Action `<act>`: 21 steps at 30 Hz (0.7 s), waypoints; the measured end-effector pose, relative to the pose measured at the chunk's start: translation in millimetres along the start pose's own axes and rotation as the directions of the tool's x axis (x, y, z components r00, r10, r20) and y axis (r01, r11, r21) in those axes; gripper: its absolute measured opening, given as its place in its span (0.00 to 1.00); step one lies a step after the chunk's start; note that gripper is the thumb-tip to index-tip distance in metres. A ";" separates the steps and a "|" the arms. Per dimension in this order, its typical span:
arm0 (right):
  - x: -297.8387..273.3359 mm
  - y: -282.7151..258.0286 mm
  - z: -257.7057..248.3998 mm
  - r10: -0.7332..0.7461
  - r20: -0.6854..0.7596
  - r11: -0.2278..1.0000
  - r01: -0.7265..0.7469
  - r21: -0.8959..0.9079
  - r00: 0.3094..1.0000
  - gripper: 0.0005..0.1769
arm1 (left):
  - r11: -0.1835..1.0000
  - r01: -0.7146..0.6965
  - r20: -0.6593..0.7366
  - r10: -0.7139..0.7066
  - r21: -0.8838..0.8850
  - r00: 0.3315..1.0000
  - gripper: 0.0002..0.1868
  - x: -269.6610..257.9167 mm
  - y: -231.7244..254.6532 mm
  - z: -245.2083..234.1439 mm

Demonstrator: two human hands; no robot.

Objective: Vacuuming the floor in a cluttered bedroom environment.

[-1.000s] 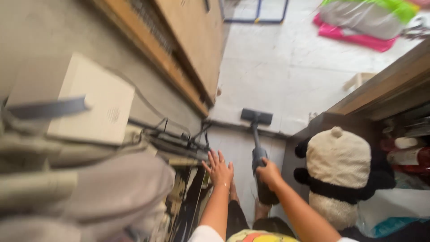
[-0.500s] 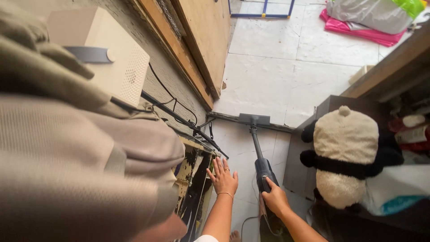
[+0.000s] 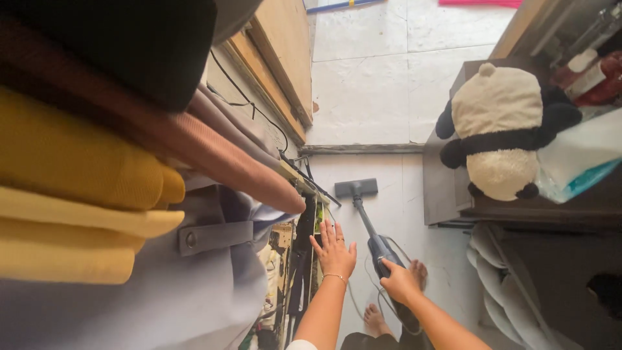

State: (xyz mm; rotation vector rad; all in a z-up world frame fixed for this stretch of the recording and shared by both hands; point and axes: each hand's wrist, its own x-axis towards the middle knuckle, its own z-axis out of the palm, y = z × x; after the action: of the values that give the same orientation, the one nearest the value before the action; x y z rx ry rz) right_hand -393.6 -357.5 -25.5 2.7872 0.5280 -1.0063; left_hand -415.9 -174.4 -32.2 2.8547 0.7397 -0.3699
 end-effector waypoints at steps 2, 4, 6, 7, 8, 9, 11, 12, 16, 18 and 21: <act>0.9 0.2 3.0 -0.021 0.072 0.942 -0.004 0.337 0.997 0.39 | 1.000 -0.006 0.036 0.005 0.017 0.999 0.44 -17.4 -5.7 -0.5; 13.7 -5.0 6.7 -0.065 0.115 0.776 -0.022 0.630 0.991 0.40 | 1.000 -0.011 0.060 0.009 0.028 0.998 0.43 -25.8 -11.1 -2.5; 39.3 -13.3 14.3 -0.074 0.028 0.756 0.038 0.653 0.997 0.40 | 0.999 -0.027 0.064 0.026 0.024 0.998 0.46 -25.9 -14.5 -1.3; 51.7 -19.2 17.3 -0.071 0.025 0.758 0.038 0.652 0.997 0.40 | 0.999 -0.029 0.061 0.028 0.021 0.998 0.46 -29.1 -15.6 1.4; 64.7 -25.2 20.4 -0.097 -0.055 0.760 0.109 0.641 0.994 0.39 | 0.999 -0.032 0.060 0.031 0.014 0.998 0.46 -31.9 -16.8 4.6; 78.2 -32.3 23.8 -0.127 -0.133 0.760 0.183 0.624 0.983 0.39 | 1.000 -0.029 0.059 0.029 0.007 0.998 0.46 -35.0 -19.0 7.9; 91.5 -45.4 15.5 -0.091 -0.107 0.721 0.140 0.679 0.990 0.39 | 0.999 -0.037 0.044 0.037 -0.006 0.998 0.46 -37.5 -20.1 9.4; 98.7 -52.4 9.7 -0.055 -0.076 0.675 0.093 0.732 0.996 0.39 | 0.999 -0.048 0.031 0.048 -0.017 0.998 0.46 -37.6 -20.7 9.0; 93.6 -50.7 -9.0 -0.016 0.171 0.248 -0.162 0.955 0.985 0.41 | 0.999 -0.035 0.062 0.038 -0.042 0.997 0.45 -43.2 -21.1 4.1; 82.7 -45.4 -7.5 0.143 0.117 0.343 -0.160 0.926 0.983 0.38 | 0.998 -0.036 0.087 0.041 -0.051 0.995 0.45 -43.7 -20.1 4.9; 65.0 -37.3 15.6 0.174 -0.012 0.575 -0.091 0.813 0.985 0.38 | 0.998 -0.024 0.117 0.031 -0.053 0.993 0.45 -45.3 -15.0 3.1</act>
State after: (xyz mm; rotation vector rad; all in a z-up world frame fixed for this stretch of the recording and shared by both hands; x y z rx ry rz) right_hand -370.0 -308.4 -79.2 3.5934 -0.2567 -1.3457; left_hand -462.3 -182.7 -24.0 2.7642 0.6773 -0.5024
